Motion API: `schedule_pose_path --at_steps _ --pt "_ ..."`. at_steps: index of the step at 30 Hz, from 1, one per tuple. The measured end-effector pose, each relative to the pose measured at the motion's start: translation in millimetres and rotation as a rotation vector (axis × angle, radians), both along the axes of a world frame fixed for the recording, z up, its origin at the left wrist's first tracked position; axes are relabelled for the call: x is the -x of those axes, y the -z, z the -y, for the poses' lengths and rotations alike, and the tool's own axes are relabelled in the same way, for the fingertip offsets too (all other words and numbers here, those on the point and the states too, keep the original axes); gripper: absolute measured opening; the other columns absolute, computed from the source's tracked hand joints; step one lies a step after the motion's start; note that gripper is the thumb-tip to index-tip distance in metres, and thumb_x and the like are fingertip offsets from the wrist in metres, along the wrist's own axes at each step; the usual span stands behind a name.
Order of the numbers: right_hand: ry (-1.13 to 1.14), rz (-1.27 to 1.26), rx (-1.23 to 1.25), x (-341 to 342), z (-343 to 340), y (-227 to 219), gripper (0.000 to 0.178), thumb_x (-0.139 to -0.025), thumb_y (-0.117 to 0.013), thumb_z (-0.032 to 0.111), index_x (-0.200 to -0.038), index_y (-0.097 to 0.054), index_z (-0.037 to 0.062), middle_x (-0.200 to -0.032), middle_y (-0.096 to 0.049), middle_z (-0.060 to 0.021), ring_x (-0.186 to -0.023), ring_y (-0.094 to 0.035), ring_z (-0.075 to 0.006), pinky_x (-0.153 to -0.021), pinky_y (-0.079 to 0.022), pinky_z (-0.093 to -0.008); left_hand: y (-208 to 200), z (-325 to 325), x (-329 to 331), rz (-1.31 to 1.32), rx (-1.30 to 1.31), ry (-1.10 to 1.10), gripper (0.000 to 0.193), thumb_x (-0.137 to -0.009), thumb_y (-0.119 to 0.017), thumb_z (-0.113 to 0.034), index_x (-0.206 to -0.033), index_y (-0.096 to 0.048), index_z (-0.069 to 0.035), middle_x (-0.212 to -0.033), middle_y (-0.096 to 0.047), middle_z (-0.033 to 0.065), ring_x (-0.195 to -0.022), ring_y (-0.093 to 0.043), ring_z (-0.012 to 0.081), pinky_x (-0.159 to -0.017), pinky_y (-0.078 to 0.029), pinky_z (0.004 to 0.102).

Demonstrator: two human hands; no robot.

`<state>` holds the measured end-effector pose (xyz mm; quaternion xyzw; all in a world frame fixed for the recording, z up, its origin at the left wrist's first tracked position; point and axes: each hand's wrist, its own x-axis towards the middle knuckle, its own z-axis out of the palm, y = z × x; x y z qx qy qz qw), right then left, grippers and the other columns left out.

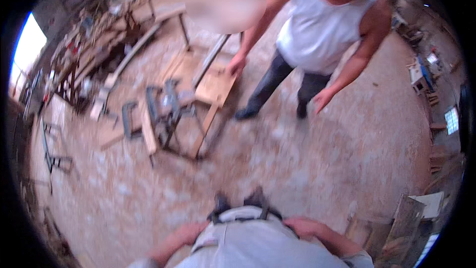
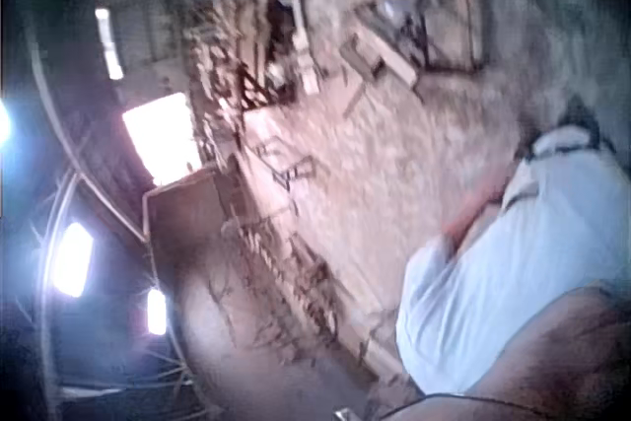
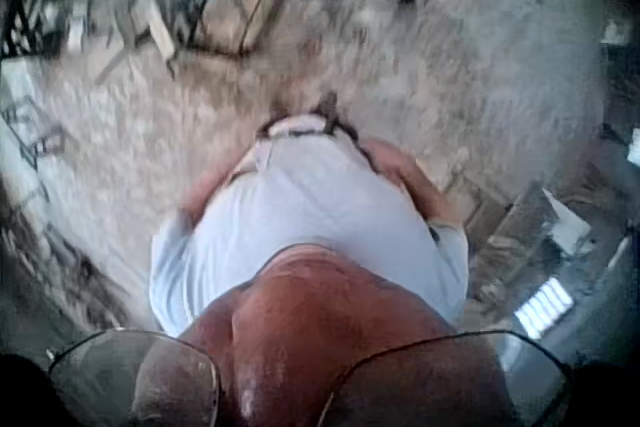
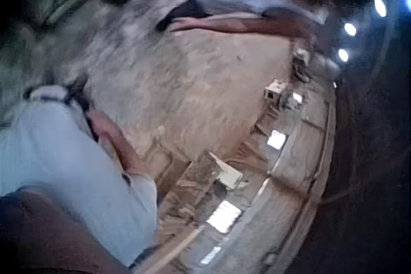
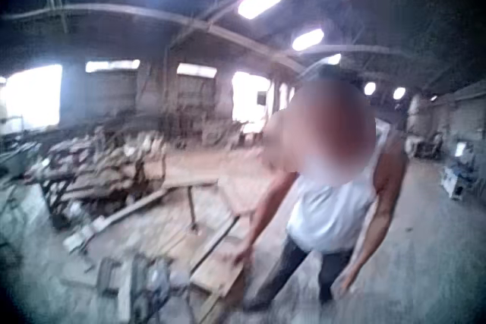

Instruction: The person assembles a wooden structure by clamping two pieces of wood together. They use multiple C-clamps to secure the pieces, adjusting the clamps to ensure a tight fit. The person then carries the clamped assembly to a workbench and places it down.

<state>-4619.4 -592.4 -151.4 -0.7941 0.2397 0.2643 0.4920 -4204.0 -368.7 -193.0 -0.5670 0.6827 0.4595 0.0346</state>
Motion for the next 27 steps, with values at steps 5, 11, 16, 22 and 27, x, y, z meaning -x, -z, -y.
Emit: schedule_pose_path --at_steps 5,11,16,22,27 --pt "-0.17 -0.037 0.012 -42.7 -30.2 -23.7 0.049 -0.077 -0.058 0.021 -0.123 -0.048 0.0066 -0.106 -0.059 -0.0197 -0.103 -0.053 -0.0381 -0.087 -0.042 -0.0446 -31.3 -25.2 -19.8 0.106 0.112 0.089 0.07 -0.079 -0.058 -0.022 -0.14 -0.028 -0.005 -0.136 -0.042 0.0117 -0.119 -0.047 0.0285 -0.09 -0.047 0.0406" --pt "-0.226 -0.08 0.11 -54.1 -63.3 -26.2 0.058 -0.08 -0.055 0.022 -0.131 -0.039 0.0019 -0.113 -0.056 -0.0167 -0.112 -0.049 -0.0346 -0.096 -0.036 -0.0427 -24.3 -26.4 -45.6 0.118 0.105 0.197 0.063 -0.081 -0.054 -0.018 -0.138 -0.03 -0.008 -0.136 -0.042 0.0104 -0.119 -0.047 0.0275 -0.09 -0.047 0.0399" --pt "-0.189 -0.124 0.076 -55.5 -75.0 -24.8 0.06 -0.078 -0.056 0.021 -0.132 -0.039 0.0017 -0.11 -0.056 -0.0188 -0.109 -0.05 -0.035 -0.095 -0.037 -0.0424 -7.1 -17.7 -56.7 0.104 0.087 0.099 0.052 -0.084 -0.05 -0.019 -0.133 -0.037 -0.008 -0.124 -0.052 0.012 -0.111 -0.053 0.0286 -0.087 -0.046 0.0409" --pt "-0.024 -0.094 0.076 -59.1 -70.2 -31.2 0.049 -0.076 -0.058 0.02 -0.12 -0.046 0.0034 -0.101 -0.058 -0.0195 -0.098 -0.054 -0.0375 -0.086 -0.042 -0.045 -5.3 23.0 -54.6 0.244 -0.056 0.213 0.045 -0.086 -0.048 -0.021 -0.129 -0.042 -0.01 -0.104 -0.06 0.0091 -0.095 -0.06 0.0274 -0.079 -0.048 0.0394" --pt "-0.013 -0.066 0.093 -41.2 -57.0 -18.3 0.041 -0.076 -0.059 0.021 -0.112 -0.049 0.005 -0.095 -0.058 -0.0196 -0.092 -0.055 -0.0382 -0.079 -0.045 -0.0454 0.8 37.3 -31.3 0.243 0.007 0.228 0.039 -0.087 -0.047 -0.022 -0.124 -0.049 -0.01 -0.105 -0.061 0.0086 -0.097 -0.06 0.026 -0.078 -0.049 0.039"
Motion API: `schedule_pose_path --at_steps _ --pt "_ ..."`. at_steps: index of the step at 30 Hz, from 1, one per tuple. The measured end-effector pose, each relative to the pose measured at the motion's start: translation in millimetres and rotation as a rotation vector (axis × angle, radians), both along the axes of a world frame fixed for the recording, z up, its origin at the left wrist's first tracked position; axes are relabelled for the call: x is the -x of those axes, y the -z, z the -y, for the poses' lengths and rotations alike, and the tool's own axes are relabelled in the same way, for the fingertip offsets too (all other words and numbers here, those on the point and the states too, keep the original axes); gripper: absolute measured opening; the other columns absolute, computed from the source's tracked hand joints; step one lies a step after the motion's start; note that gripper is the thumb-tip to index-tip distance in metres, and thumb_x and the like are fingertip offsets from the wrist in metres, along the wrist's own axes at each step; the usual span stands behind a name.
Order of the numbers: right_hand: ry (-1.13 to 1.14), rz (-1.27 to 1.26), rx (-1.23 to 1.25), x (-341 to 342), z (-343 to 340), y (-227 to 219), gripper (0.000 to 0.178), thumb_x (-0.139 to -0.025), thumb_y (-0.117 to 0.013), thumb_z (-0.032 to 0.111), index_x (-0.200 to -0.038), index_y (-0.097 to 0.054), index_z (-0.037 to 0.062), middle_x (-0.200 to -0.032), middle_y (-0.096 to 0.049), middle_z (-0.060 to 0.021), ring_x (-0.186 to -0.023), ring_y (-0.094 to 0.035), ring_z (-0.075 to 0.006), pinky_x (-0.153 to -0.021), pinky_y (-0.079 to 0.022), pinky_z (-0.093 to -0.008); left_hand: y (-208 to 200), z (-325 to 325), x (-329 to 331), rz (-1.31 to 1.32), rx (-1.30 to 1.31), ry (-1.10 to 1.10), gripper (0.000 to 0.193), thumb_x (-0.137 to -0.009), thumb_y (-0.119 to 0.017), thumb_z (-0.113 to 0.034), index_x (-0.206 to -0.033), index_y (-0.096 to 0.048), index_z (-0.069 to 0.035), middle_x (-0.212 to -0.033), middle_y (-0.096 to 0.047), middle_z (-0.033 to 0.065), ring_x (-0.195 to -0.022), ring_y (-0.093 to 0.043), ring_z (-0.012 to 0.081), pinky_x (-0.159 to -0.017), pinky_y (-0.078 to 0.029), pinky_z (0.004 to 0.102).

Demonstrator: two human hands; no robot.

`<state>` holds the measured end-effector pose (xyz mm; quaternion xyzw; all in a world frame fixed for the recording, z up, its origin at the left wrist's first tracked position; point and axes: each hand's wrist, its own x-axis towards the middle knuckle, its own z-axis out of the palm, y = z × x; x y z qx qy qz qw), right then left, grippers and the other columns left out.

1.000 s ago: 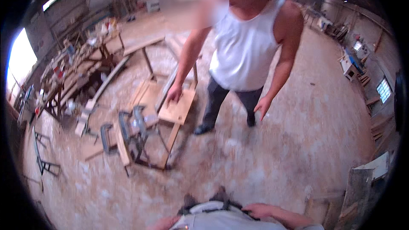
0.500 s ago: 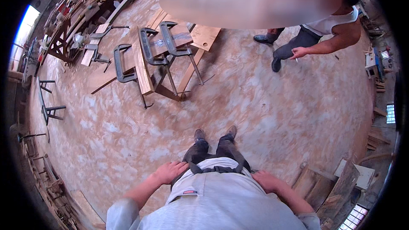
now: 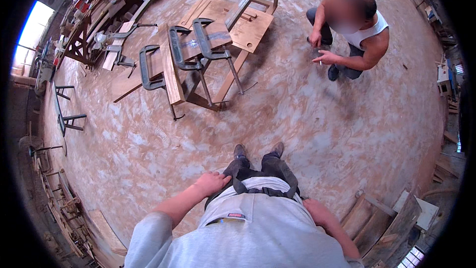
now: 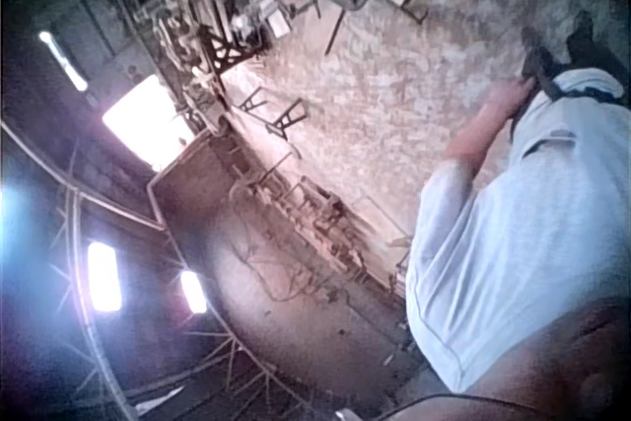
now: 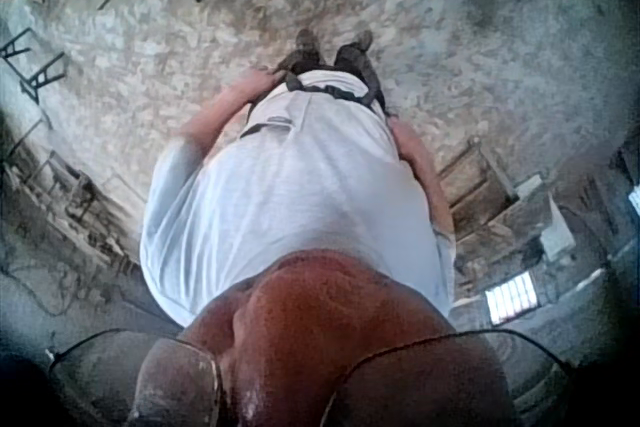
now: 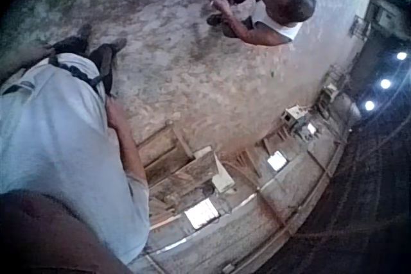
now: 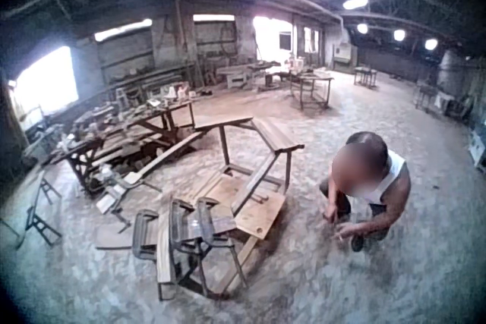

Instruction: The person assembles a wooden structure by clamping two pieces of wood together. They use multiple C-clamps to secure the pieces, adjusting the clamps to ensure a tight fit. The person then carries the clamped assembly to a workbench and places it down.

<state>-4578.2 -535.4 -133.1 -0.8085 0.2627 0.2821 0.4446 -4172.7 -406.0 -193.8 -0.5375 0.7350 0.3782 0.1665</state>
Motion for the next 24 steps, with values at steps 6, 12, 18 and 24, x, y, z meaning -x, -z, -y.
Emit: schedule_pose_path --at_steps 6,12,18,24 --pt "-0.044 0.019 -0.011 13.3 23.1 3.4 0.043 -0.074 -0.061 0.022 -0.113 -0.05 0.0062 -0.098 -0.058 -0.0184 -0.094 -0.054 -0.0369 -0.08 -0.046 -0.0439 -6.4 9.6 21.8 0.047 -0.04 -0.017 0.032 -0.087 -0.047 -0.021 -0.116 -0.052 -0.01 -0.104 -0.061 0.0082 -0.097 -0.06 0.0251 -0.078 -0.05 0.0383" --pt "-0.084 0.022 -0.083 16.0 49.3 -6.1 0.047 -0.073 -0.064 0.023 -0.115 -0.051 0.0069 -0.1 -0.058 -0.0162 -0.098 -0.054 -0.0356 -0.083 -0.045 -0.0431 -3.7 6.6 41.4 0.024 -0.008 -0.051 0.027 -0.086 -0.047 -0.02 -0.109 -0.055 -0.009 -0.1 -0.061 0.0076 -0.095 -0.061 0.0252 -0.077 -0.051 0.0388" --pt "-0.117 -0.013 -0.104 27.8 67.2 -1.1 0.048 -0.072 -0.064 0.022 -0.116 -0.052 0.0075 -0.101 -0.059 -0.0158 -0.099 -0.054 -0.0346 -0.083 -0.045 -0.0426 -1.9 14.3 60.5 0.059 -0.068 -0.061 0.025 -0.085 -0.048 -0.02 -0.106 -0.055 -0.008 -0.101 -0.06 0.0083 -0.098 -0.06 0.0256 -0.079 -0.051 0.0383" --pt "-0.13 -0.017 -0.158 42.1 94.9 -14.7 0.04 -0.073 -0.061 0.017 -0.111 -0.054 0.005 -0.101 -0.06 -0.018 -0.1 -0.055 -0.0368 -0.081 -0.047 -0.0445 10.5 33.3 77.5 0.06 -0.056 -0.023 0.029 -0.088 -0.046 -0.022 -0.114 -0.052 -0.011 -0.094 -0.063 0.0125 -0.083 -0.064 0.0313 -0.066 -0.053 0.0434"
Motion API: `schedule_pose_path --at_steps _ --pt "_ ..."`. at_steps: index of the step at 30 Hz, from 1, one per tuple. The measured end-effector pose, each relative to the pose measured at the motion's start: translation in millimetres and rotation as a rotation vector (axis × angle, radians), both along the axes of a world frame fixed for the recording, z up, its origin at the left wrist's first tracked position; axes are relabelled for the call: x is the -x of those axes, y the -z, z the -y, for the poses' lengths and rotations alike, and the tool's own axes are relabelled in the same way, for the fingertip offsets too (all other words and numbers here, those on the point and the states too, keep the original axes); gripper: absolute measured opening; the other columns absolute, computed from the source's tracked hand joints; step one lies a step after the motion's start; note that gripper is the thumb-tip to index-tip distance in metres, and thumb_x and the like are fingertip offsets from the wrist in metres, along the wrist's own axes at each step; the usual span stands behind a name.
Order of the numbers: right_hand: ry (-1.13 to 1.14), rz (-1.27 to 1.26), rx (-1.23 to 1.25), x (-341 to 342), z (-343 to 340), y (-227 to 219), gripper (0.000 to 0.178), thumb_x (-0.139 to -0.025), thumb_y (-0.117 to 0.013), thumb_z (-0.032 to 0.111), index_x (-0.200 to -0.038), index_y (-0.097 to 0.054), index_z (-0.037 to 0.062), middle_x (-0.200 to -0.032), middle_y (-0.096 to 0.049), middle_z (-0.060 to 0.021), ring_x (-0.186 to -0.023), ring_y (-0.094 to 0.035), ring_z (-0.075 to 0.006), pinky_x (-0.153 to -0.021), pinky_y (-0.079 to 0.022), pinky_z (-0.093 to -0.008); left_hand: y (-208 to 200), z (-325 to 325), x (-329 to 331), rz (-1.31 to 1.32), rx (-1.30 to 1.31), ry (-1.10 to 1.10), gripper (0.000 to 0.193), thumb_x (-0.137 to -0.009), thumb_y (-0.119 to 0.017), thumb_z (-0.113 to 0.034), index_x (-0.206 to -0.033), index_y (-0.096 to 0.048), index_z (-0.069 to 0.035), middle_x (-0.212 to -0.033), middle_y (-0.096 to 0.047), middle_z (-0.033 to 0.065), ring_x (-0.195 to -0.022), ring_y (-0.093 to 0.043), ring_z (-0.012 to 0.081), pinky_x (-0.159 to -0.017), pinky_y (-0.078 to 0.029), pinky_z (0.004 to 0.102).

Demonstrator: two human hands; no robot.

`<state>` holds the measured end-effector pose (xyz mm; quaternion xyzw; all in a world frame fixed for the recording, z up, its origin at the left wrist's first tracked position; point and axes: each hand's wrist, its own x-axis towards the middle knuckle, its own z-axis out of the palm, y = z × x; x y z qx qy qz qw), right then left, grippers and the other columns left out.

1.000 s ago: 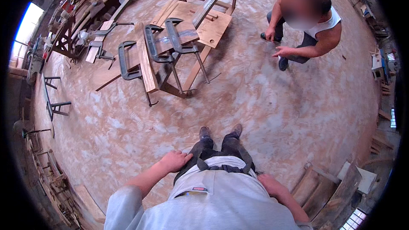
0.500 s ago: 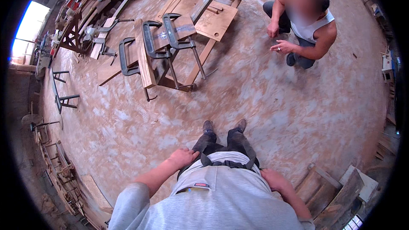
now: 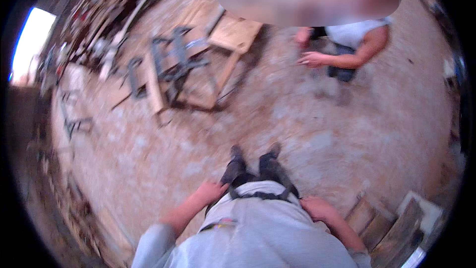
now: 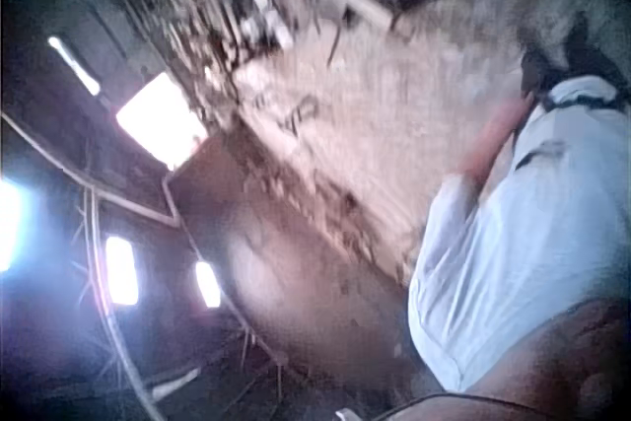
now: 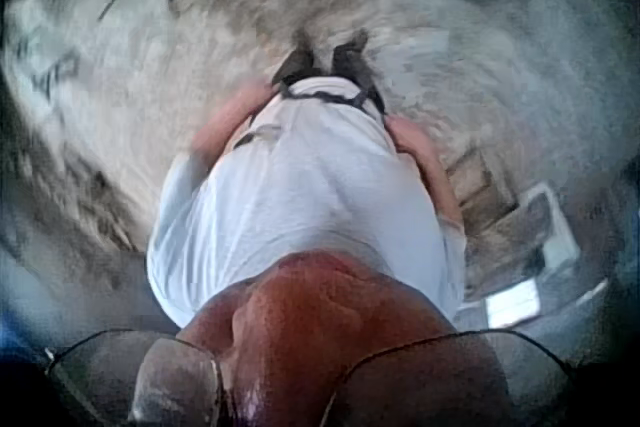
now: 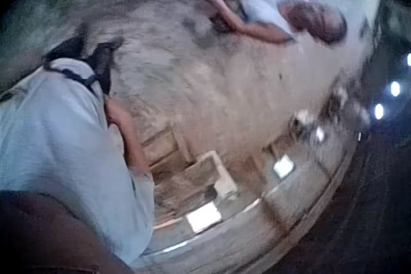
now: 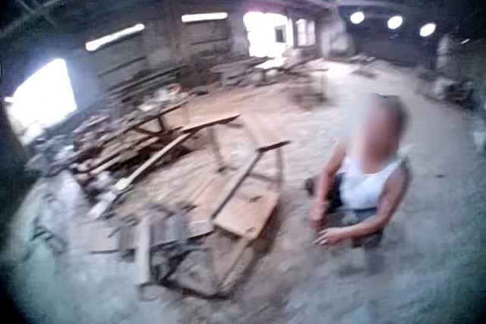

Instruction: The person assembles a wooden structure by clamping two pieces of wood together. They use multiple C-clamps to secure the pieces, adjusting the clamps to ensure a tight fit. The person then carries the clamped assembly to a workbench and places it down.

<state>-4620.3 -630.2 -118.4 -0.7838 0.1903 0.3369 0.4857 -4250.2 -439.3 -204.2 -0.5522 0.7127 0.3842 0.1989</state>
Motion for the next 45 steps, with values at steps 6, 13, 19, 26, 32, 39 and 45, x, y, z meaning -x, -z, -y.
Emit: schedule_pose_path --at_steps 6,13,19,26,32,39,45 --pt "-0.037 -0.082 0.076 8.0 17.2 32.5 0.04 -0.074 -0.06 0.017 -0.112 -0.054 0.0046 -0.103 -0.061 -0.0182 -0.102 -0.057 -0.0362 -0.083 -0.047 -0.0459 27.3 -10.3 0.4 0.026 -0.062 -0.124 0.023 -0.085 -0.045 -0.016 -0.097 -0.06 -0.005 -0.098 -0.064 0.0115 -0.097 -0.062 0.0291 -0.075 -0.053 0.0421" --pt "-0.028 -0.04 0.115 12.9 21.2 34.9 0.042 -0.074 -0.062 0.022 -0.112 -0.055 0.0047 -0.099 -0.063 -0.0184 -0.098 -0.059 -0.0368 -0.079 -0.05 -0.048 36.1 2.3 -3.2 0.098 0.037 -0.113 0.018 -0.081 -0.047 -0.015 -0.084 -0.063 -0.005 -0.094 -0.065 0.0117 -0.087 -0.065 0.025 -0.067 -0.054 0.0383" --pt "-0.014 -0.018 0.102 18.7 20.7 32.9 0.04 -0.075 -0.061 0.023 -0.11 -0.056 0.0042 -0.098 -0.063 -0.0191 -0.096 -0.059 -0.0376 -0.079 -0.05 -0.0485 64.7 -17.9 -12.8 0.005 0.105 0.034 0.019 -0.082 -0.048 -0.016 -0.088 -0.062 -0.005 -0.09 -0.065 0.0093 -0.084 -0.065 0.0243 -0.065 -0.054 0.0385" --pt "-0.007 -0.028 0.07 14.8 31.5 29.7 0.04 -0.073 -0.062 0.019 -0.11 -0.055 0.0045 -0.101 -0.062 -0.0196 -0.098 -0.058 -0.0385 -0.081 -0.048 -0.0474 52.9 -22.6 -0.4 0.032 0.044 -0.025 0.023 -0.086 -0.044 -0.017 -0.095 -0.061 -0.006 -0.092 -0.064 0.0111 -0.091 -0.063 0.0277 -0.065 -0.054 0.0425" --pt "-0.055 -0.066 -0.015 11.3 40.0 21.3 0.044 -0.072 -0.063 0.018 -0.113 -0.053 0.0036 -0.098 -0.061 -0.0227 -0.098 -0.057 -0.0391 -0.081 -0.047 -0.0462 -6.5 18.6 23.4 0.013 0.05 -0.153 0.026 -0.089 -0.044 -0.022 -0.11 -0.054 -0.01 -0.096 -0.063 0.0115 -0.089 -0.063 0.0293 -0.07 -0.053 0.0429" --pt "-0.131 0.126 0.024 20.7 37.6 32.9 0.048 -0.067 -0.067 0.02 -0.109 -0.052 0.003 -0.102 -0.061 -0.0195 -0.101 -0.054 -0.0391 -0.087 -0.045 -0.0444 -17.0 16.9 35.4 0.044 -0.034 -0.198 0.027 -0.09 -0.044 -0.022 -0.111 -0.054 -0.009 -0.099 -0.061 0.0107 -0.095 -0.06 0.0285 -0.073 -0.053 0.0399" --pt "-0.142 0.108 0.017 33.3 42.7 50.6 0.044 -0.07 -0.065 0.021 -0.109 -0.053 0.0056 -0.103 -0.059 -0.019 -0.101 -0.054 -0.0389 -0.086 -0.046 -0.0443 -18.1 17.6 38.9 0.066 -0.044 -0.161 0.039 -0.089 -0.045 -0.021 -0.127 -0.048 -0.011 -0.102 -0.061 0.0108 -0.096 -0.06 0.0286 -0.073 -0.053 0.04"
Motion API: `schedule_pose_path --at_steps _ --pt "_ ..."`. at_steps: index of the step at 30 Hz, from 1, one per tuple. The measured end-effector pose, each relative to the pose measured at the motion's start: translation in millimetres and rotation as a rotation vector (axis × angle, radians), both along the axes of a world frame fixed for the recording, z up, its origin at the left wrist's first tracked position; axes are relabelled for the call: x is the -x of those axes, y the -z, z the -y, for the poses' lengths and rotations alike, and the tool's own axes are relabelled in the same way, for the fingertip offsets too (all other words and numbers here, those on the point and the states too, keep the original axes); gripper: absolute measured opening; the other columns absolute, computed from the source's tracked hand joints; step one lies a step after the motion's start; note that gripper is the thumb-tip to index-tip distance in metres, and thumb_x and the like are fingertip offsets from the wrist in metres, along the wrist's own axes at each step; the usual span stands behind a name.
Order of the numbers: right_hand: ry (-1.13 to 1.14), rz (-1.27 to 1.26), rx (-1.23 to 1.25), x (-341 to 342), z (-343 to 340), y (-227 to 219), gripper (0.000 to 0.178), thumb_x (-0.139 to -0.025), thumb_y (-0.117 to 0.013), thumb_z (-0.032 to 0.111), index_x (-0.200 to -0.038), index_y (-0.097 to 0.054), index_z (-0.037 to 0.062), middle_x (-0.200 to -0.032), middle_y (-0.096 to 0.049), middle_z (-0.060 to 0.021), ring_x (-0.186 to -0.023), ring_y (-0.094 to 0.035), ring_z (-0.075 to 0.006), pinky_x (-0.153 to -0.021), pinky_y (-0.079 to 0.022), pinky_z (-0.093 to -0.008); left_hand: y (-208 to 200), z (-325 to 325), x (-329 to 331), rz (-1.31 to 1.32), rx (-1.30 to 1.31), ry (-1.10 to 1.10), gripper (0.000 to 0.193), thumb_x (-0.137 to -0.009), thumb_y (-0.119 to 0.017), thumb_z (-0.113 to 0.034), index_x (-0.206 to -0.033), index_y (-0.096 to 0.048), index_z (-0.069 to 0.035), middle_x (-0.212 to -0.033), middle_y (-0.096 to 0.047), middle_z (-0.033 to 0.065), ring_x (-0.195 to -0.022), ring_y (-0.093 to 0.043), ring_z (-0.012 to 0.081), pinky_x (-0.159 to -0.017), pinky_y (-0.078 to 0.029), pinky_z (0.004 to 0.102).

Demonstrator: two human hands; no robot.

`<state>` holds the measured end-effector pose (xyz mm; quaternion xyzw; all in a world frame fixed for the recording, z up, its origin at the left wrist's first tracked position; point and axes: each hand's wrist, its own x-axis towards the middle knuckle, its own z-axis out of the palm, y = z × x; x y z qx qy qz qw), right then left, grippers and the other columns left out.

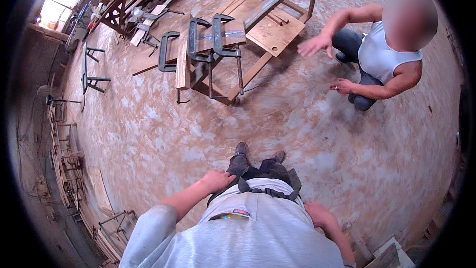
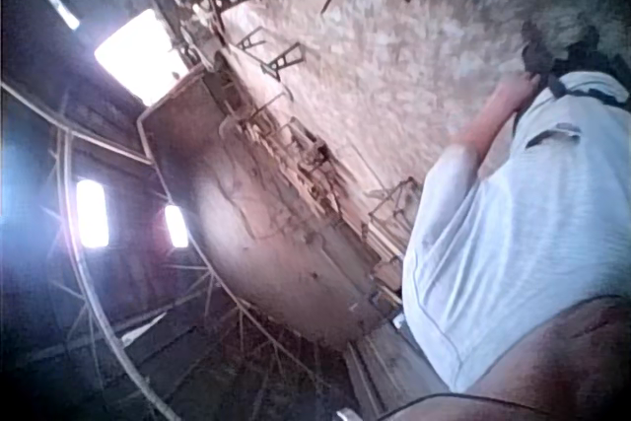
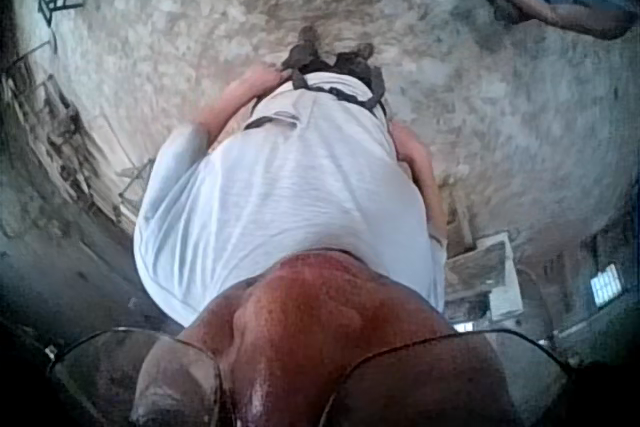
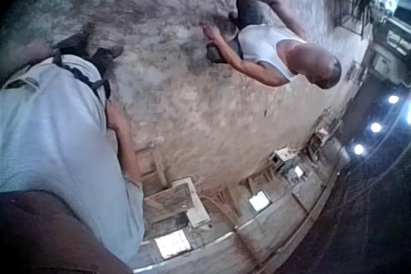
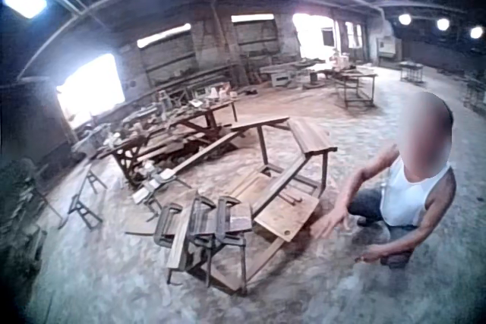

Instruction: The person assembles a wooden structure by clamping two pieces of wood together. They use multiple C-clamps to secure the pieces, adjusting the clamps to ensure a tight fit. The person then carries the clamped assembly to a workbench and places it down.

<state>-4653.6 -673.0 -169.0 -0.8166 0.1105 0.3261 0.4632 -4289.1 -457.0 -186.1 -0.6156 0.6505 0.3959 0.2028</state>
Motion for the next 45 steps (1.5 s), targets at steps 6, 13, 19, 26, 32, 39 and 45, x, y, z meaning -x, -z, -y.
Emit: schedule_pose_path --at_steps 6,13,19,26,32,39,45 --pt "-0.024 -0.091 -0.003 -11.4 -0.7 -1.2 0.044 -0.069 -0.066 0.017 -0.11 -0.052 0.0056 -0.108 -0.059 -0.0188 -0.104 -0.053 -0.0389 -0.087 -0.046 -0.0432 -14.9 -1.3 -11.4 -0.047 -0.073 -0.196 0.047 -0.086 -0.05 -0.018 -0.132 -0.043 -0.012 -0.112 -0.058 0.0141 -0.102 -0.058 0.0311 -0.082 -0.05 0.0401" --pt "0.313 0.025 -0.057 -20.8 18.7 14.2 0.042 -0.077 -0.064 0.023 -0.114 -0.054 0.004 -0.106 -0.061 -0.0183 -0.099 -0.058 -0.034 -0.085 -0.046 -0.0411 -29.9 11.0 -75.8 -0.076 -0.118 -0.461 0.067 -0.077 -0.067 -0.024 -0.135 -0.038 -0.01 -0.121 -0.055 0.0167 -0.108 -0.055 0.0333 -0.09 -0.046 0.0408" --pt "0.551 -0.004 0.144 -155.8 89.1 -11.2 0.049 -0.083 -0.062 0.028 -0.12 -0.052 -0.0018 -0.119 -0.056 -0.0217 -0.109 -0.055 -0.0331 -0.091 -0.045 -0.0393 -10.1 64.2 -173.7 -0.116 0.269 -0.86 0.061 -0.078 -0.065 -0.022 -0.131 -0.042 -0.004 -0.121 -0.056 0.0181 -0.107 -0.056 0.0339 -0.092 -0.045 0.0393" --pt "0.668 0.417 0.103 -360.8 148.6 6.0 0.044 -0.086 -0.057 0.024 -0.121 -0.052 -0.0037 -0.115 -0.058 -0.0218 -0.106 -0.057 -0.0323 -0.091 -0.045 -0.0377 16.4 144.6 -236.5 -0.137 0.582 -1.353 0.061 -0.084 -0.06 -0.023 -0.132 -0.037 0.007 -0.117 -0.057 0.0218 -0.103 -0.059 0.0277 -0.09 -0.046 0.0354" --pt "1.235 0.298 -0.604 -506.8 216.5 73.6 0.043 -0.09 -0.056 0.025 -0.124 -0.049 -0.0006 -0.101 -0.058 -0.0064 -0.085 -0.055 -0.013 -0.072 -0.048 -0.0288 67.5 158.1 -258.4 -0.417 0.551 -1.572 0.051 -0.087 -0.055 -0.018 -0.13 -0.041 0.008 -0.118 -0.057 0.0179 -0.109 -0.056 0.0242 -0.092 -0.044 0.0322" --pt "1.46 0.337 -0.955 -597.0 226.2 122.2 0.04 -0.091 -0.053 0.039 -0.109 -0.056 0.0026 -0.106 -0.059 -0.0086 -0.091 -0.054 -0.0179 -0.075 -0.043 -0.0322 75.8 183.4 -258.0 -0.748 0.302 -2.055 0.023 -0.093 -0.05 -0.02 -0.108 -0.05 -0.002 -0.078 -0.054 0.0049 -0.061 -0.054 0.0135 -0.052 -0.048 0.0271" --pt "1.439 0.338 -1.008 -604.7 234.5 134.7 0.033 -0.09 -0.055 0.034 -0.108 -0.058 0.0057 -0.102 -0.061 -0.006 -0.091 -0.055 -0.0204 -0.078 -0.042 -0.0371 77.8 186.0 -256.3 -0.591 0.279 -1.969 0.021 -0.094 -0.05 -0.025 -0.104 -0.05 -0.006 -0.07 -0.044 -0.0005 -0.056 -0.046 0.0098 -0.051 -0.048 0.0275"
